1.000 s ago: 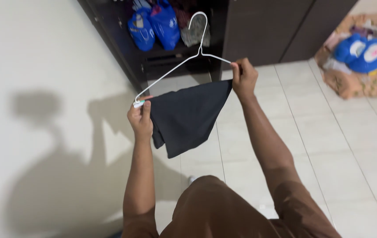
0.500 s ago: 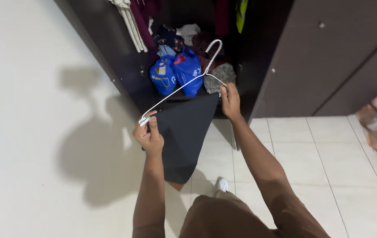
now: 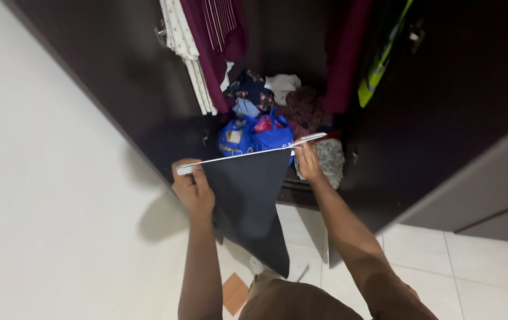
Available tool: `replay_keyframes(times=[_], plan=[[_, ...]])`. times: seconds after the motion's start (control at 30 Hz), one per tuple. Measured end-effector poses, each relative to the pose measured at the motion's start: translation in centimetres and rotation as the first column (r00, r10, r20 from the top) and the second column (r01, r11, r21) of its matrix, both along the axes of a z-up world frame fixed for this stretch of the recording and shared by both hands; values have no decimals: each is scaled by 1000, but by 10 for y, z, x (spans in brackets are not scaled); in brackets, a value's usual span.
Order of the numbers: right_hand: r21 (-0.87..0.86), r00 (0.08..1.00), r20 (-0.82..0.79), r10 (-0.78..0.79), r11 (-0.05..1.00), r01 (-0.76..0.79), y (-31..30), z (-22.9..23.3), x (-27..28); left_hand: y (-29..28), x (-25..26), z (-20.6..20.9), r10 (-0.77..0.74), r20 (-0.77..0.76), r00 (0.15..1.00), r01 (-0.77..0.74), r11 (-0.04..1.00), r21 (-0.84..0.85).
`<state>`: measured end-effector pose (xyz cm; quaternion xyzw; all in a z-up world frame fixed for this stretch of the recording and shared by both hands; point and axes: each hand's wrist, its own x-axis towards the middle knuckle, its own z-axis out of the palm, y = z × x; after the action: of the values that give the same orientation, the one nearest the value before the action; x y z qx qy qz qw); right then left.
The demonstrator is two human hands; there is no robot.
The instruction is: The person organizes clothes and hangs them in a wardrobe.
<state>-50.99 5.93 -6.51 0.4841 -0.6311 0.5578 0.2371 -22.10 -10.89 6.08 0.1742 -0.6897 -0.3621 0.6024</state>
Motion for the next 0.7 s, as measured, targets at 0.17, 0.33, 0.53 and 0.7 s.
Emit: replay_keyframes(times=[0.17,0.33,0.53,0.7], plan=[[131,992,124,5,991,-21,-52,-7,-80,-59,-59,-6,-15,30,999,15,1000,-5],[87,960,269,-76,995,55,-142,-8,-156,-111,-133,-4,-82,114,990,84,996,-18],[54,939,340,-60,998,44,-230,7,-210,-143,-199,54,-101,164,981,126,981,-149],[-184,954,297,-51,977,109,-312,33,-284,-166,-254,80,-91,151,984,130,952,-275]])
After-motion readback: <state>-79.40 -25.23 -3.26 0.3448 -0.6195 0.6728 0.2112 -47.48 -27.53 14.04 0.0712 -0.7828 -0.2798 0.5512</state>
